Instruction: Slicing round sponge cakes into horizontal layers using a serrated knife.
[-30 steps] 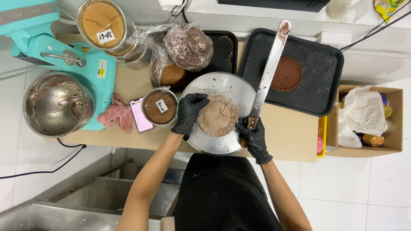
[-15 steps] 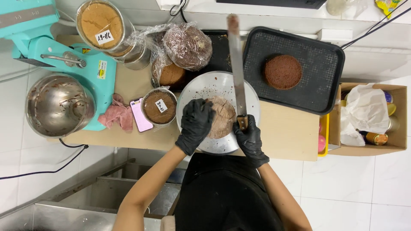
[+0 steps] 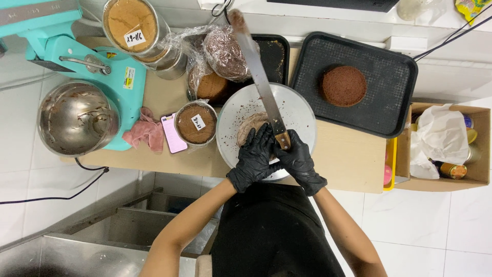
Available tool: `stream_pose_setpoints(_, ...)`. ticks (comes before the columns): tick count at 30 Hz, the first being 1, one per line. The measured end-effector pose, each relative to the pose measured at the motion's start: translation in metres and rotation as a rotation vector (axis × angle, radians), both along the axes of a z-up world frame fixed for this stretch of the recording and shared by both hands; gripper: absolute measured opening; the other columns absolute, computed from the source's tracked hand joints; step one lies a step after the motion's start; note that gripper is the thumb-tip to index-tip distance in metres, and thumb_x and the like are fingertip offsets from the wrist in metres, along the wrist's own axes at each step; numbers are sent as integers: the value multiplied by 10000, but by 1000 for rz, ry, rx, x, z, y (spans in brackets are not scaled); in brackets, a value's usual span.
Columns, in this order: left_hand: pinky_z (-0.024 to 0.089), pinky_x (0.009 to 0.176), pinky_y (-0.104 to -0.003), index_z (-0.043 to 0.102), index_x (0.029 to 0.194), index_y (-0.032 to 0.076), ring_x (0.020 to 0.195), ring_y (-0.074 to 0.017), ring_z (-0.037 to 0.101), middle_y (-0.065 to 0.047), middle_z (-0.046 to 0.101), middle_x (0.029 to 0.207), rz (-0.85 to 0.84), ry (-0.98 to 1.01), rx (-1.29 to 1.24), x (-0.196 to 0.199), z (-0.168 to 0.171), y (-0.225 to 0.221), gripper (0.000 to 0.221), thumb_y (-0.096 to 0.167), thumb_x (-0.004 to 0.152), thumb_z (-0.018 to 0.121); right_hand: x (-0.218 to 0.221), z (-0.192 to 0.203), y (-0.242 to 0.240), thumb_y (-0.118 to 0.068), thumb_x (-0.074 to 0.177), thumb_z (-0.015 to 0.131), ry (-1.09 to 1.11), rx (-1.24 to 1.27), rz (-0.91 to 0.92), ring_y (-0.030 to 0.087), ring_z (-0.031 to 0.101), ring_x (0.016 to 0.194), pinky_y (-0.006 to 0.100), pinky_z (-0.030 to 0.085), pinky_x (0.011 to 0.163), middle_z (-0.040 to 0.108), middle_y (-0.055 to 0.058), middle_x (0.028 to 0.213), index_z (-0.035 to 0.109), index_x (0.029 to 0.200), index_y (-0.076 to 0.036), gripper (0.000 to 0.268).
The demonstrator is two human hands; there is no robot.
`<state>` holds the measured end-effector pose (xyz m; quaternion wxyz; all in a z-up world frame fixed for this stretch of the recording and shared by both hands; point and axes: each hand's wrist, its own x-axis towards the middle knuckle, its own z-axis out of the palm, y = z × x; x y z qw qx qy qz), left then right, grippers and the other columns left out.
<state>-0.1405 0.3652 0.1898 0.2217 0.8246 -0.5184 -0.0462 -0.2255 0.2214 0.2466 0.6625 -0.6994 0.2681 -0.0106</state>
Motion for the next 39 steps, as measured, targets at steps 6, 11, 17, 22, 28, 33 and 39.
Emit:
stream_pose_setpoints(6, 417, 1131, -471, 562, 1374, -21, 1376, -375, 432, -243, 457, 1426, 289, 299, -448, 1, -61, 4, 792, 441, 794, 839, 17, 1, -17, -105, 867, 788, -60, 92, -8, 79, 595, 648, 261, 476, 522, 680, 3, 855, 657, 1133, -56, 300)
stream_pose_setpoints(11, 551, 1036, -438, 699, 1044, 26, 1291, -316, 605, -147, 595, 1360, 423, 471, -479, -10, -28, -8, 359, 347, 914, 795, 1, -18, -29, -119, 930, 754, -102, 104, -56, 68, 557, 660, 246, 477, 562, 673, 3, 866, 659, 1155, -59, 251)
stream_pose_setpoints(17, 459, 947, -522, 708, 825, 23, 1153, -408, 540, -215, 557, 1168, 407, 202, -310, -11, 28, -29, 299, 271, 776, 866, -24, -22, -30, -74, 973, 690, -131, 224, -252, 61, 460, 581, 245, 384, 501, 699, 18, 876, 635, 1139, -28, 180)
stream_pose_setpoints(22, 450, 998, -497, 732, 899, 51, 1171, -362, 560, -160, 592, 1202, 380, 186, -364, -3, -17, -29, 190, 195, 854, 847, -38, -55, -25, -34, 898, 725, -114, 217, -231, 64, 501, 565, 251, 425, 493, 709, 22, 883, 650, 1154, -56, 267)
stream_pose_setpoints(28, 458, 970, -474, 733, 888, 42, 1160, -366, 545, -172, 591, 1172, 434, 427, -405, 10, -64, -24, 269, 219, 768, 897, -35, -67, -2, -18, 922, 794, -368, -30, -204, 53, 629, 857, 237, 538, 725, 703, 30, 1012, 647, 1179, -41, 297)
stream_pose_setpoints(33, 429, 1126, -490, 714, 1192, 50, 1337, -373, 519, -186, 565, 1385, 233, 408, -315, 17, 1, -2, 465, 395, 904, 834, -31, -16, -8, -100, 940, 712, -31, 338, -184, 113, 519, 550, 281, 405, 483, 638, 53, 755, 670, 1075, -32, 157)
stream_pose_setpoints(39, 253, 1170, -512, 531, 1409, -3, 1431, -450, 315, -273, 348, 1521, -89, 322, -210, 15, 8, 15, 937, 501, 698, 878, -7, -4, -14, -15, 817, 736, 22, 379, -192, 133, 552, 533, 303, 452, 485, 619, 43, 719, 625, 1007, -34, 221)
